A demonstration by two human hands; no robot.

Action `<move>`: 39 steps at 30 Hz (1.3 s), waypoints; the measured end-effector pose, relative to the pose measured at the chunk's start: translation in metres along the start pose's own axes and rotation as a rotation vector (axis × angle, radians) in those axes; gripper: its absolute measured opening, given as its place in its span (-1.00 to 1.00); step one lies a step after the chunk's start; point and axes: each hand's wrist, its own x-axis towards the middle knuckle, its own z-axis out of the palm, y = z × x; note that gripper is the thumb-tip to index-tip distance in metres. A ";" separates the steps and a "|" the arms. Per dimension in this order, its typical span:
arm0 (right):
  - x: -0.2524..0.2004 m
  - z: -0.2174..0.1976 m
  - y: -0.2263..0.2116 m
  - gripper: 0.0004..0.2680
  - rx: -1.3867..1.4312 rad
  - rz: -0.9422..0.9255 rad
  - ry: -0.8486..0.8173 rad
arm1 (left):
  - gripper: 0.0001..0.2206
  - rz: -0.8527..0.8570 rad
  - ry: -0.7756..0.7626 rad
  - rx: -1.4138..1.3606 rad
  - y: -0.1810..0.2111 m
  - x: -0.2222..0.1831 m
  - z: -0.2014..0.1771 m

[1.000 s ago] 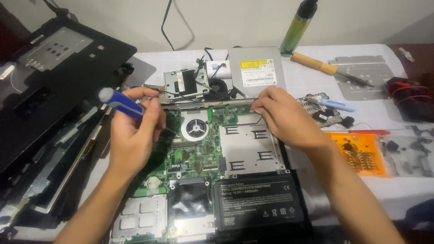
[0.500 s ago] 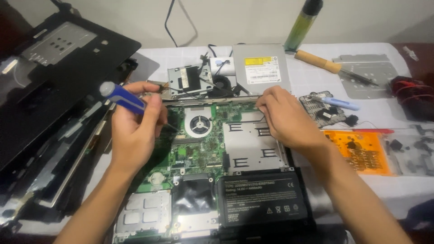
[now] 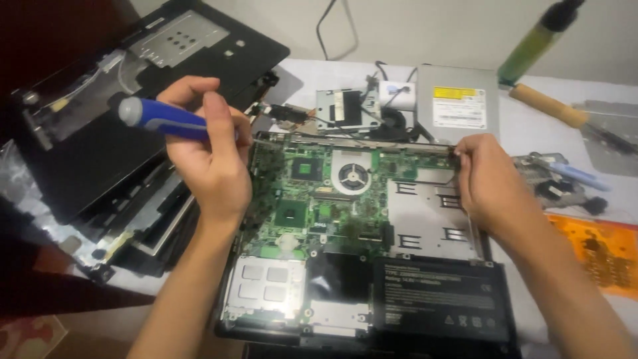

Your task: Disassembling a laptop to remove the optical drive and using a multimeter to test components.

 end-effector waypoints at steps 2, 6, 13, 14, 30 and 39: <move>0.003 0.004 0.005 -0.83 -0.084 -0.073 -0.008 | -0.91 0.007 0.023 0.011 0.001 0.003 -0.003; -0.003 0.003 0.010 -0.82 -0.125 -0.272 0.036 | -0.92 0.012 0.058 0.018 0.002 0.006 -0.008; -0.001 0.003 0.013 -0.74 -0.213 -0.320 0.052 | -0.94 0.020 0.051 -0.032 -0.007 0.007 -0.014; -0.001 0.003 0.013 -0.79 -0.236 -0.333 0.067 | -0.94 0.029 0.024 0.001 -0.007 0.007 -0.014; -0.010 -0.001 0.021 -0.87 -0.175 -0.505 0.209 | -0.86 -0.011 -0.140 0.128 0.003 -0.002 -0.003; -0.005 0.005 0.039 -0.85 -0.128 -0.700 0.306 | -0.58 -0.252 -0.394 0.014 0.001 -0.009 -0.001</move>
